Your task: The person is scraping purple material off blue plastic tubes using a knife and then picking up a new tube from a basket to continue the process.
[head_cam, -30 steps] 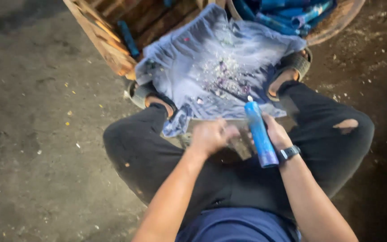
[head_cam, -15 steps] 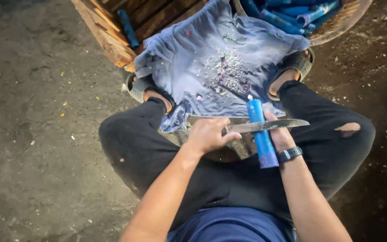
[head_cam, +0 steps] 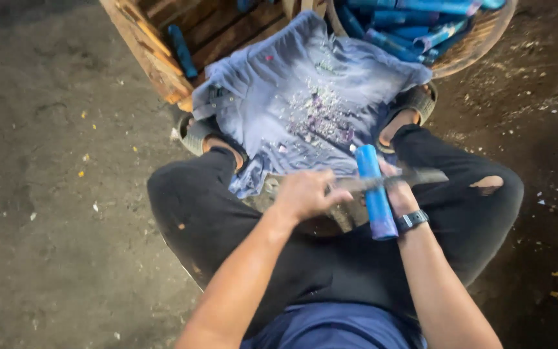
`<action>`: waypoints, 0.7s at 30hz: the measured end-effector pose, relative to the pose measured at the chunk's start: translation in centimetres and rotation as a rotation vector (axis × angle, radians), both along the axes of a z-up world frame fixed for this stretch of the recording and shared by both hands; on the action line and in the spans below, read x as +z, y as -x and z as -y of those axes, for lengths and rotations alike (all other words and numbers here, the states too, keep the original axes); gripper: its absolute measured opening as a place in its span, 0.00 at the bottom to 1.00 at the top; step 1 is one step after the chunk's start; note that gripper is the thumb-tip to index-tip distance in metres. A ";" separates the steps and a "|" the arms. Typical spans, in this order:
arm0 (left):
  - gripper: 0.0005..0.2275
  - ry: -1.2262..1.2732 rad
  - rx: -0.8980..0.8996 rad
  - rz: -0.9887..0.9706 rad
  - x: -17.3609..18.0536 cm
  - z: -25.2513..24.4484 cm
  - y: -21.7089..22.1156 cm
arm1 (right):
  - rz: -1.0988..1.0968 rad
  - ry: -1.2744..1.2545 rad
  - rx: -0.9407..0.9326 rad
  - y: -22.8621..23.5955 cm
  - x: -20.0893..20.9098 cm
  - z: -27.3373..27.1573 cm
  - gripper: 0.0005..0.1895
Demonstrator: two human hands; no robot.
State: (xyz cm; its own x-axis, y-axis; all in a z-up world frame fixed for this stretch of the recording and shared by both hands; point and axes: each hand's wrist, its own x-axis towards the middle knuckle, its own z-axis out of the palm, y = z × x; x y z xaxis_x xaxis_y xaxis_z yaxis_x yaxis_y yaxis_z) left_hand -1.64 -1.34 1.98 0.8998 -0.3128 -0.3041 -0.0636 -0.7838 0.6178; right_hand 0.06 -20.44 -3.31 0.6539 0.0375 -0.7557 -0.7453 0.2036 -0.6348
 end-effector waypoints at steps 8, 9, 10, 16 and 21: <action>0.26 0.051 0.001 0.054 0.8 -0.1 -0.2 | -0.031 0.113 -0.100 1.0 2.3 0.4 0.23; 0.25 0.066 -0.060 0.072 1.0 0.1 -0.1 | -0.042 0.039 -0.117 0.7 0.8 1.3 0.20; 0.25 0.066 -0.054 0.073 0.2 -0.2 -0.3 | -0.042 0.039 -0.111 0.5 2.8 0.4 0.20; 0.27 0.062 0.002 -0.104 -1.8 -0.1 -1.0 | -0.165 0.354 0.111 -0.3 3.1 -0.5 0.22; 0.27 0.020 0.128 -0.073 -2.3 -0.8 -0.9 | -0.137 0.139 0.029 -1.3 -1.1 0.3 0.19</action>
State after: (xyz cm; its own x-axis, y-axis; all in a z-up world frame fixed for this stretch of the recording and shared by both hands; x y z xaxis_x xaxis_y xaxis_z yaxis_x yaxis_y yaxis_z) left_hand -0.70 -0.55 -0.36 0.9085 -0.2037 -0.3648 0.0815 -0.7698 0.6330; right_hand 1.37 -20.78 -4.42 0.5446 -0.0560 -0.8369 -0.8311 0.0978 -0.5474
